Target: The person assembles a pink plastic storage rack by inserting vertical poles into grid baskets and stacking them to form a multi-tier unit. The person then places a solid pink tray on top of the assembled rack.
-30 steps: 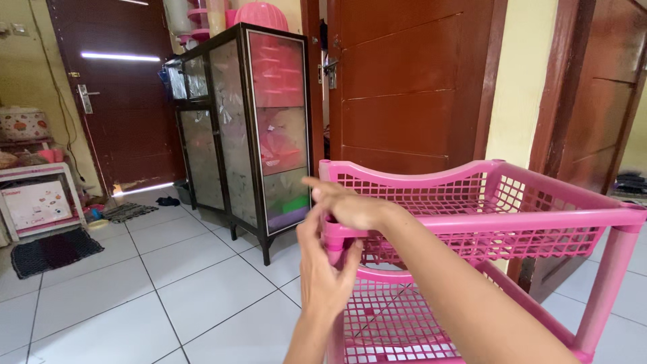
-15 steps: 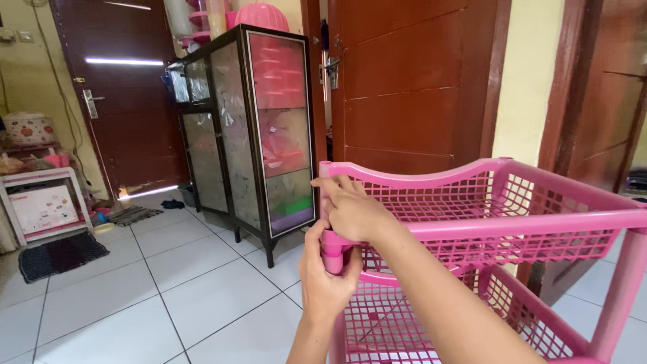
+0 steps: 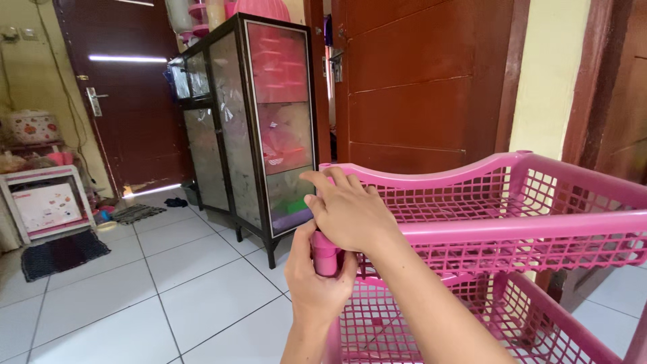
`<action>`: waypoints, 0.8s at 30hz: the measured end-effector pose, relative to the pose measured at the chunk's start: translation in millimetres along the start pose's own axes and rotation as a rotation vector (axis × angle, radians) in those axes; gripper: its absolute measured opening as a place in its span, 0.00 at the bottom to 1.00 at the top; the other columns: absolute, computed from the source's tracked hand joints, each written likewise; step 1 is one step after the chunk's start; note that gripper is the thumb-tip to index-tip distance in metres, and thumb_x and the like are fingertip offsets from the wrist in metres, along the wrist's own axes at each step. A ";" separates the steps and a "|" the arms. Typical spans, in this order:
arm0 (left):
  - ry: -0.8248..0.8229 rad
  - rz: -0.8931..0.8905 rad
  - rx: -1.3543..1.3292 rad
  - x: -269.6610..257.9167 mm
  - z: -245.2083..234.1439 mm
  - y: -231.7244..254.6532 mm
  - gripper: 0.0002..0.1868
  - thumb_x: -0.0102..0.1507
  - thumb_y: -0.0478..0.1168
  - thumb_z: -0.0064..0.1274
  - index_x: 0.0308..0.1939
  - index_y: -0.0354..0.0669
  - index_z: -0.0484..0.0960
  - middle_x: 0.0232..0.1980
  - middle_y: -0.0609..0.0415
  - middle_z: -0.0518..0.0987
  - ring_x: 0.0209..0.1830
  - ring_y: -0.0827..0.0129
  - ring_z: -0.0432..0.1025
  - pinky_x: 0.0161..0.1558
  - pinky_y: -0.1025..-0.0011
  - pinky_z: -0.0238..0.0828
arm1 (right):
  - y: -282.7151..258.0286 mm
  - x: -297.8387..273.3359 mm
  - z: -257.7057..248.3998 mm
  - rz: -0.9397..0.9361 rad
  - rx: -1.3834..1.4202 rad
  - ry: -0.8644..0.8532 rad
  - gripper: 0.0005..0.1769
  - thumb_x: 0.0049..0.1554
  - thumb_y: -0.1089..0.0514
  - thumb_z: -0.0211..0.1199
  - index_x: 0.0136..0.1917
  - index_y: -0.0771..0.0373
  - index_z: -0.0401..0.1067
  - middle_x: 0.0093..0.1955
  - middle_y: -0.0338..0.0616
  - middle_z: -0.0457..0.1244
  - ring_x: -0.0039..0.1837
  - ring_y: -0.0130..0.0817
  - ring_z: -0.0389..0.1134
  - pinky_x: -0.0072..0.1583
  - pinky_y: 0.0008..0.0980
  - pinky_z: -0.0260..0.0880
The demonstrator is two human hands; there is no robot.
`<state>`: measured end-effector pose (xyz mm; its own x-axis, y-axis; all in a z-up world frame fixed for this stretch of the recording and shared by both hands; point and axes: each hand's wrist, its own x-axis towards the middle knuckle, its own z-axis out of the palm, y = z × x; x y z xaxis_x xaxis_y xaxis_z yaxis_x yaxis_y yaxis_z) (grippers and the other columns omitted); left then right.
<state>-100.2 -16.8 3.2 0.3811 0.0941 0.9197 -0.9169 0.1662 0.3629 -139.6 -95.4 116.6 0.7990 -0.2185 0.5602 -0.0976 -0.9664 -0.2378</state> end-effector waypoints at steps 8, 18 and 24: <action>-0.022 -0.056 -0.043 -8.2 -1.4 -4.0 0.34 0.59 0.34 0.69 0.67 0.38 0.73 0.59 0.43 0.80 0.57 0.54 0.81 0.57 0.63 0.78 | 8.9 -16.0 -18.6 -0.143 0.521 0.294 0.18 0.62 0.47 0.62 0.62 0.55 0.75 0.66 0.46 0.63 0.70 0.45 0.67 0.64 0.53 0.69; -0.106 -0.043 0.871 -0.5 -12.3 -0.3 0.47 0.65 0.51 0.60 0.84 0.51 0.55 0.78 0.43 0.62 0.69 0.46 0.60 0.69 0.37 0.53 | 253.1 -159.0 -136.7 0.263 -0.207 0.858 0.28 0.44 0.55 0.74 0.60 0.56 0.80 0.66 0.55 0.64 0.72 0.55 0.60 0.70 0.53 0.60; -0.521 0.152 0.589 -28.0 94.2 83.0 0.48 0.52 0.46 0.64 0.77 0.57 0.64 0.79 0.51 0.65 0.79 0.60 0.57 0.71 0.42 0.38 | 363.2 -223.1 -143.5 0.580 0.845 0.542 0.22 0.69 0.44 0.52 0.68 0.57 0.73 0.59 0.49 0.69 0.58 0.43 0.68 0.63 0.45 0.65</action>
